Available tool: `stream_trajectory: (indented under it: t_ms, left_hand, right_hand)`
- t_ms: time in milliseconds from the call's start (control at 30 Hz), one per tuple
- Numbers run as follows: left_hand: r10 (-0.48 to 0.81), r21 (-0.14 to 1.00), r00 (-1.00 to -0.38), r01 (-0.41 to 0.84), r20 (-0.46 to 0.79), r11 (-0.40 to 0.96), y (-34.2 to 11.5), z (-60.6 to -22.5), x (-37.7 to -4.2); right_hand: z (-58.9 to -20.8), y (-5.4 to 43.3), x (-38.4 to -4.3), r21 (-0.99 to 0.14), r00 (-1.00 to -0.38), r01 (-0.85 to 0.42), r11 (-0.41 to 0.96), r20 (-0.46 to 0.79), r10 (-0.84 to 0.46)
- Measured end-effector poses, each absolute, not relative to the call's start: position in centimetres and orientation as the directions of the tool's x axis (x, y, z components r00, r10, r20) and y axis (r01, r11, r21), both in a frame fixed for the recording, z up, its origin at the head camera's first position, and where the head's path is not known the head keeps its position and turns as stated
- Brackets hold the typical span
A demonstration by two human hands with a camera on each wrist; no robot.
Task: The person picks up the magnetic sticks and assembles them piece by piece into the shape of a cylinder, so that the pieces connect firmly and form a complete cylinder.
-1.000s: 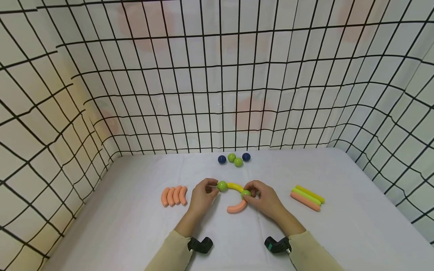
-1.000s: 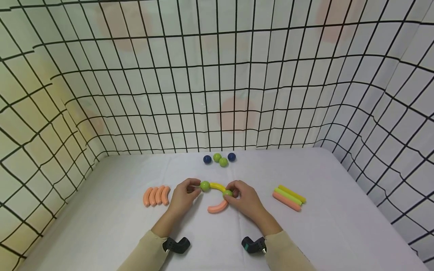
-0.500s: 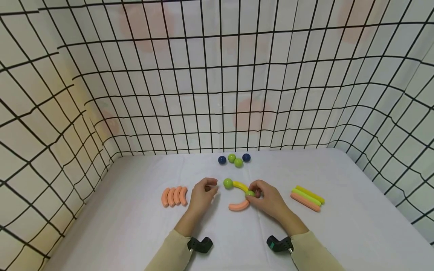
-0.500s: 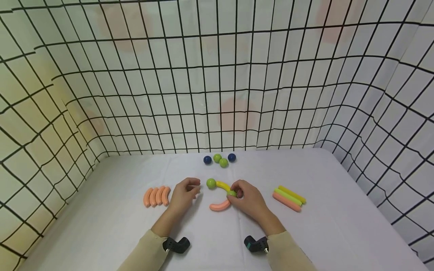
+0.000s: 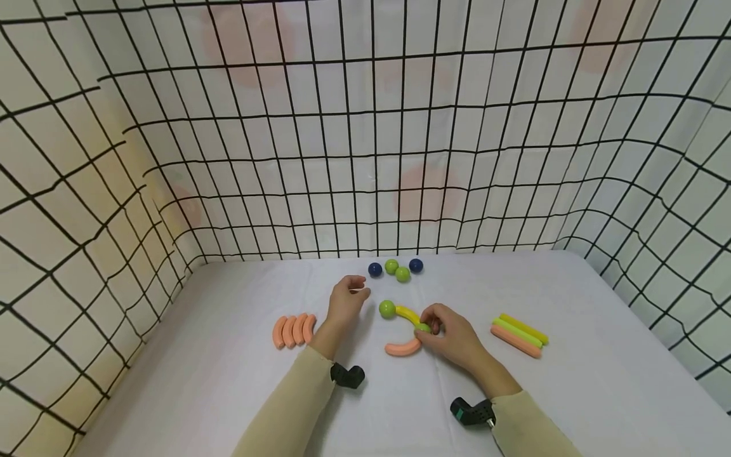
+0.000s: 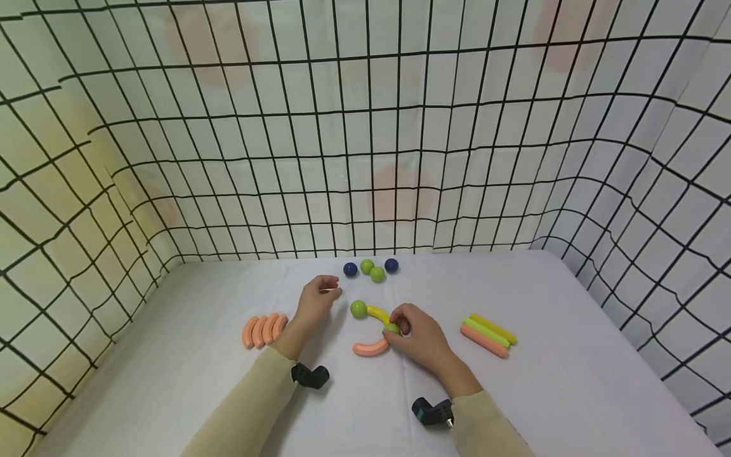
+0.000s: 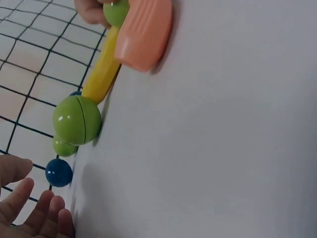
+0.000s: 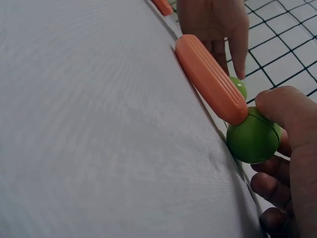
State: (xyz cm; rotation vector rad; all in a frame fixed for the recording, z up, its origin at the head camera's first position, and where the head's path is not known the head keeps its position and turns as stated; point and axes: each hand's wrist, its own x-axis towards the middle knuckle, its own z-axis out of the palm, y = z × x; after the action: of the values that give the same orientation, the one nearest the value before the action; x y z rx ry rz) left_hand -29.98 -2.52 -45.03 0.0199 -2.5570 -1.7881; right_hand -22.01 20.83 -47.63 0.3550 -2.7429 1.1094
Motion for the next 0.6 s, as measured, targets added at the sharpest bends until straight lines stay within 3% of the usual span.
stream_trajectory:
  t_ms: [367,600]
  left_hand:
    - [0.004,0.967,-1.0,-0.026,-0.028,0.252,-1.9,-45.2,-34.1]
    - [0.088,0.94,-0.995,-0.003,-0.035,0.342,-1.7,-44.9,-34.9]
  right_hand:
    - [-48.1,20.8,-22.0,-0.666,-0.951,-0.298,0.683,0.266,-0.156]
    - [-48.0,20.7,-22.1,-0.66,-0.95,-0.304,0.687,0.265,-0.165]
